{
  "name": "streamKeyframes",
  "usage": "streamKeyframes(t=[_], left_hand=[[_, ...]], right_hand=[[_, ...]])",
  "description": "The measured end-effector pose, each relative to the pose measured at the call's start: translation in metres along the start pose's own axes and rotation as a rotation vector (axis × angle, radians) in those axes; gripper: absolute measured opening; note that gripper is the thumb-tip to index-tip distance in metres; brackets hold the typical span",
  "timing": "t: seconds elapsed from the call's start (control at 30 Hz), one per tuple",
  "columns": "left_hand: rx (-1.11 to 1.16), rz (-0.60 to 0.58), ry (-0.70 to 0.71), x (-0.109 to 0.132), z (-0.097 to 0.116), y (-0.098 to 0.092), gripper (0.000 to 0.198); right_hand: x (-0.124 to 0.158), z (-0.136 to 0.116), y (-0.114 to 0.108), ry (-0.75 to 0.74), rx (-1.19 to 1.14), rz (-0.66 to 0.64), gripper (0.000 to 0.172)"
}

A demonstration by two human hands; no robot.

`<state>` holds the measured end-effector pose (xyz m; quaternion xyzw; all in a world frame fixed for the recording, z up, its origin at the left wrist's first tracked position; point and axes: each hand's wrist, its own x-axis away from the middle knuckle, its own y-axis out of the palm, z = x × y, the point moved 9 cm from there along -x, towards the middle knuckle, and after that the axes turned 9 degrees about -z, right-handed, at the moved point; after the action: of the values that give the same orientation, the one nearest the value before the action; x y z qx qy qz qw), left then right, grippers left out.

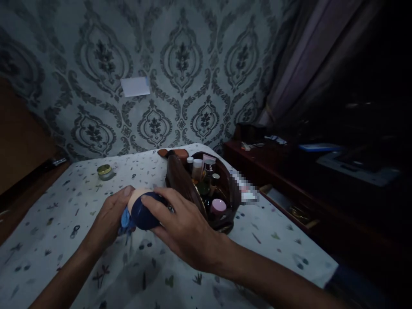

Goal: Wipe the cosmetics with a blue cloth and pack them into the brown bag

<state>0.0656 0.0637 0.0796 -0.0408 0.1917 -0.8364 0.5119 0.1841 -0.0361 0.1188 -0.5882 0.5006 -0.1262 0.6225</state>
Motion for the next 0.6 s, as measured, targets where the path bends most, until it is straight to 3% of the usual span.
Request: streamKeyframes(t=[0.17,0.3,0.43,0.6], left_hand=[[0.145,0.027,0.090,-0.035,0.042,0.024,0.041],[-0.134,-0.012,0.285,-0.055,0.076,0.050,0.036],[-0.554,-0.164,0.470,-0.062,0.093,0.084,0.031],[-0.822,-0.329,0.583,-0.066,0.083,0.112,0.033]], right_hand=[[-0.001,0.045,-0.065,0.057,-0.198,0.140,0.055],[0.006,0.096,-0.099,0.204,-0.275,0.234,0.051],[0.013,0.134,-0.107,0.349,-0.254,0.174,0.044],[0.008,0.150,-0.098,0.382,0.005,-0.007,0.043]])
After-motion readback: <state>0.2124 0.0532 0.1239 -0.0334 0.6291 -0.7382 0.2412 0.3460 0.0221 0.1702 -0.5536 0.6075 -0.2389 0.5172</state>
